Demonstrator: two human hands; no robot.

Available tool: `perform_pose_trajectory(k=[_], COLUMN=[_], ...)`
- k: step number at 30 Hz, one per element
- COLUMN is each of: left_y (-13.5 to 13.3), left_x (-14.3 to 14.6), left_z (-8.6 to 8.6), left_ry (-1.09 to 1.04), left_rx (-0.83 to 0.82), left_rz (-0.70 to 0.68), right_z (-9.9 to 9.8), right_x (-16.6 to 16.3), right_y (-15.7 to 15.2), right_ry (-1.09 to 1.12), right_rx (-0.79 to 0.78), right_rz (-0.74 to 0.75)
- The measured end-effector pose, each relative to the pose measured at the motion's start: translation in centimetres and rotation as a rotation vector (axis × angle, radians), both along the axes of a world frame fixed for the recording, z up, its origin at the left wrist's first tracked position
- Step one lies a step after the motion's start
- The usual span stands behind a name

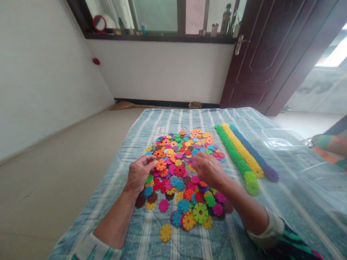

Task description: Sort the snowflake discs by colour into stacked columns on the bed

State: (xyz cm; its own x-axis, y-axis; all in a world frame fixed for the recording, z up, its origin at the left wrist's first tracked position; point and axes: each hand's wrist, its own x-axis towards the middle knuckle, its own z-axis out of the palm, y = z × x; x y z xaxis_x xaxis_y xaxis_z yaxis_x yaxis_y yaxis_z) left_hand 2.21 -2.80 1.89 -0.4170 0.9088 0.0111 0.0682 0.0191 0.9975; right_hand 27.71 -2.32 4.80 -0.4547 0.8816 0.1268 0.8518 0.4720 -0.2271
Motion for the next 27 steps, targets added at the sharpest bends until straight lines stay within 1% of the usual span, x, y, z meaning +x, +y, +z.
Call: perform_pose_trajectory(k=[1,2,4,5,7,9,14,17,21,24,27], left_y=[0.0,0.0,0.0,0.1,0.1,0.1,0.1,0.1,0.1,0.1,0.1], left_x=[0.0,0.0,0.0,0.0,0.0,0.0,0.1,0.1,0.2,0.3,0.3], left_z=[0.0,0.0,0.0,0.0,0.0,0.1,0.2,0.3,0.4,0.4,0.4], left_ry=[-0.004,-0.008,-0.013,-0.015,-0.018,-0.007,0.041,0.052,0.065,0.061,0.058], left_rx=[0.001,0.001,-0.002,-0.003,-0.004,-0.006,-0.016,-0.021,-0.025,-0.031,-0.030], left_rz=[0.000,0.000,0.003,0.004,0.000,-0.009,-0.005,0.001,0.006,0.004,-0.005], right_z=[-0.1,-0.3,-0.6,-0.8,-1.1,-1.2,-0.7,-0.3,0.1,0.4,0.9], right_x=[0.5,1.0,1.6,1.7,1.4,0.7,-0.6,-0.8,-0.8,-0.9,-1.4], right_y=[1.3,2.3,3.4,3.3,2.3,0.5,-3.6,-5.1,-6.3,-5.6,-2.9], right_ry=[-0.020,-0.027,-0.044,-0.049,-0.059,-0.068,-0.090,-0.090,-0.114,-0.112,-0.128], right_rx=[0.003,0.004,-0.007,-0.012,-0.021,-0.024,-0.047,-0.067,-0.073,-0.065,-0.043], right_rz=[-0.071,-0.101,-0.122,-0.107,-0.059,0.005,0.175,0.226,0.250,0.229,0.151])
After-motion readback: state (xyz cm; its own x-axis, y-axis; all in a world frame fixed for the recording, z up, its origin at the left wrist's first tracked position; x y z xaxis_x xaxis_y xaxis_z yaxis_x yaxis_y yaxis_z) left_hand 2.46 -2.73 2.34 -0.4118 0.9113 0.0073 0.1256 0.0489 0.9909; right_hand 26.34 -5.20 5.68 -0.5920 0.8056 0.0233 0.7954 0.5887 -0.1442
